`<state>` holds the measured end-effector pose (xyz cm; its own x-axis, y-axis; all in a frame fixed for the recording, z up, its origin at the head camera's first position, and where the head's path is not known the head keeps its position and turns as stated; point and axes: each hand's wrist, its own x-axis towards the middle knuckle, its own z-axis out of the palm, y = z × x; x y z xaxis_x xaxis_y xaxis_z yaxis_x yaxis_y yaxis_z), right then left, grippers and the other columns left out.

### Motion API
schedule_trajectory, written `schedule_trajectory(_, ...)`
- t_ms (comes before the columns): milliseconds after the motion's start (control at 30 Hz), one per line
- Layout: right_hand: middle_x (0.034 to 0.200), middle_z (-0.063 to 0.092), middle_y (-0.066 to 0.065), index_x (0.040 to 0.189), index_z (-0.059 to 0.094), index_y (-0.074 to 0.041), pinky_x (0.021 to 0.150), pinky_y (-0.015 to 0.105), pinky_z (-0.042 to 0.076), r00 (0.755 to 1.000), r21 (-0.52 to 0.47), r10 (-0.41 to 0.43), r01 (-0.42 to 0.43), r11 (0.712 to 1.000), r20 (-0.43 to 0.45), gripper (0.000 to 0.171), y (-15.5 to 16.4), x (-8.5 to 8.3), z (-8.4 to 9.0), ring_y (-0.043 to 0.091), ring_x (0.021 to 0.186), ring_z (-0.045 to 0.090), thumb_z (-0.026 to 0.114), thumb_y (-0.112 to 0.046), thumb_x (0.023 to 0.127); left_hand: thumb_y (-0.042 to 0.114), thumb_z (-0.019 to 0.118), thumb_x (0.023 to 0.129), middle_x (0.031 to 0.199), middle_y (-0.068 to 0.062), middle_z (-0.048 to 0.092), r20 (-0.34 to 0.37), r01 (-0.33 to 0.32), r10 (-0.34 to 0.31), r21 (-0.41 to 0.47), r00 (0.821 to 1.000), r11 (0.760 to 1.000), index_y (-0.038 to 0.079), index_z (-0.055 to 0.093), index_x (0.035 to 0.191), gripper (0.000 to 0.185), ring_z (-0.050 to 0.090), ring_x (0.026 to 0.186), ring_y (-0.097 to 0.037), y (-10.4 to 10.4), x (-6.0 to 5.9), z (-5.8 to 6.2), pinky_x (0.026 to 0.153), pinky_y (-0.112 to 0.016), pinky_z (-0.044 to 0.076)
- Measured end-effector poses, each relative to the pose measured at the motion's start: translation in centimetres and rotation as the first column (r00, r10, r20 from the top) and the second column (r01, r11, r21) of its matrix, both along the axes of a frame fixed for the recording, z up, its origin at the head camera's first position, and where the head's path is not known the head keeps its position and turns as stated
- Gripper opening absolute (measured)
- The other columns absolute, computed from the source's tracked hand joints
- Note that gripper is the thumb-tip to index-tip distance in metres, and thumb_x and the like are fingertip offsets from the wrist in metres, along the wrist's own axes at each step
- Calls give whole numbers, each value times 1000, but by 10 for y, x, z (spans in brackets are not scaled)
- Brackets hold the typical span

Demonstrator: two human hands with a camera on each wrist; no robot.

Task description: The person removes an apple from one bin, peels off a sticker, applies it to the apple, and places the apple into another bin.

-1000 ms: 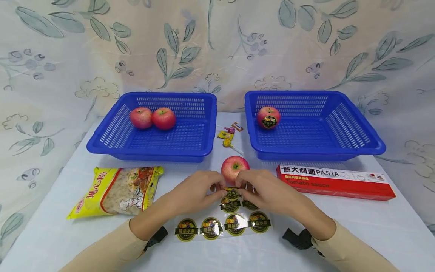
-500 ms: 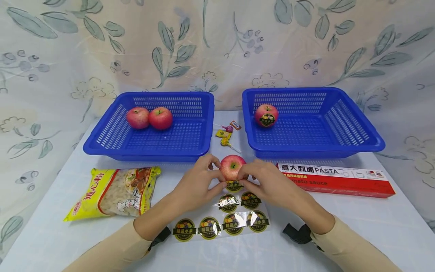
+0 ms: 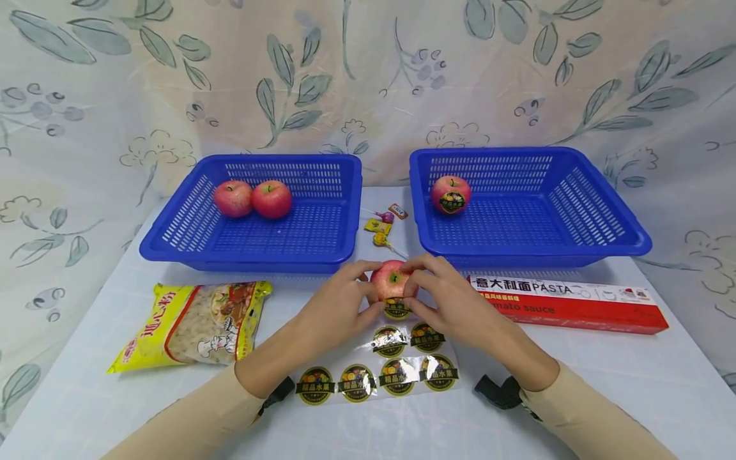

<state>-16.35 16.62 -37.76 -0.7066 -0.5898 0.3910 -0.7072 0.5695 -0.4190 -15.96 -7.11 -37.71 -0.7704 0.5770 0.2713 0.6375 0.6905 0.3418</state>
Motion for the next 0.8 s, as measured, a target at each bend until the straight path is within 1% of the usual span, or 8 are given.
schedule_trajectory(67, 125, 63, 5, 87, 64, -18, 100, 45, 50, 1000, -2, -8, 8, 1000, 1, 16, 0, -1, 0, 26, 117, 59, 79, -14, 91, 22, 74, 93, 139, -9, 62, 2, 1, -1, 14, 1000, 1000, 19, 68, 70, 24, 62, 118, -21, 0, -2, 0, 94, -33, 54)
schedule_trajectory(133, 125, 64, 5, 89, 63, -17, 100, 44, 51, 1000, -16, -10, 10, 1000, 2, 16, 0, -2, -1, 24, 117, 61, 79, -15, 91, 23, 73, 93, 138, -8, 62, 8, 2, -2, 37, 1000, 999, 20, 66, 70, 24, 64, 113, -18, 0, -4, 0, 88, -31, 56)
schedule_trajectory(267, 121, 65, 5, 90, 63, -15, 92, 38, 55, 1000, -64, 2, -1, 998, 1, 14, 1, -5, -3, 19, 110, 63, 77, -12, 91, 24, 71, 94, 133, -4, 63, 12, 6, -7, 79, 1000, 997, 21, 67, 72, 22, 65, 103, -13, 1, -7, 0, 80, -28, 55)
schedule_trajectory(433, 118, 66, 3, 90, 63, -15, 86, 35, 55, 1000, -96, 5, -5, 995, 0, 13, 2, -6, -5, 15, 104, 63, 75, -10, 91, 24, 71, 94, 126, -2, 64, 11, 14, -15, 102, 1000, 995, 20, 69, 75, 20, 65, 106, -12, 4, -10, 1, 82, -27, 56)
schedule_trajectory(600, 116, 66, 2, 91, 64, -15, 83, 34, 55, 1000, -117, 11, -10, 993, 0, 13, 3, -8, -6, 11, 99, 62, 75, -10, 92, 25, 70, 94, 123, -2, 64, -2, 23, -23, 108, 1000, 994, 21, 64, 71, 24, 65, 103, -13, 6, -12, 1, 79, -27, 56)
schedule_trajectory(667, 117, 65, 2, 96, 64, -14, 85, 35, 56, 1000, -119, 27, -25, 993, 13, 11, 4, -9, -6, 12, 100, 61, 75, -10, 93, 24, 70, 94, 123, -3, 63, -11, 28, -27, 111, 1000, 993, 21, 62, 71, 25, 65, 103, -14, 6, -13, 0, 79, -29, 56)
schedule_trajectory(700, 120, 64, 3, 101, 65, -12, 86, 36, 57, 999, -114, 35, -32, 993, 26, 13, 5, -9, -6, 13, 102, 61, 75, -11, 93, 25, 71, 94, 123, -3, 63, -12, 30, -29, 108, 1000, 994, 20, 62, 71, 25, 65, 104, -15, 5, -13, 0, 79, -29, 55)
schedule_trajectory(800, 133, 60, 6, 122, 62, -10, 98, 42, 55, 996, -63, 56, -52, 997, 74, 32, 8, -9, -5, 20, 118, 60, 76, -16, 94, 29, 75, 92, 124, -4, 62, 4, 25, -25, 90, 1000, 996, 19, 61, 73, 25, 65, 102, -17, 4, -13, -2, 76, -30, 55)
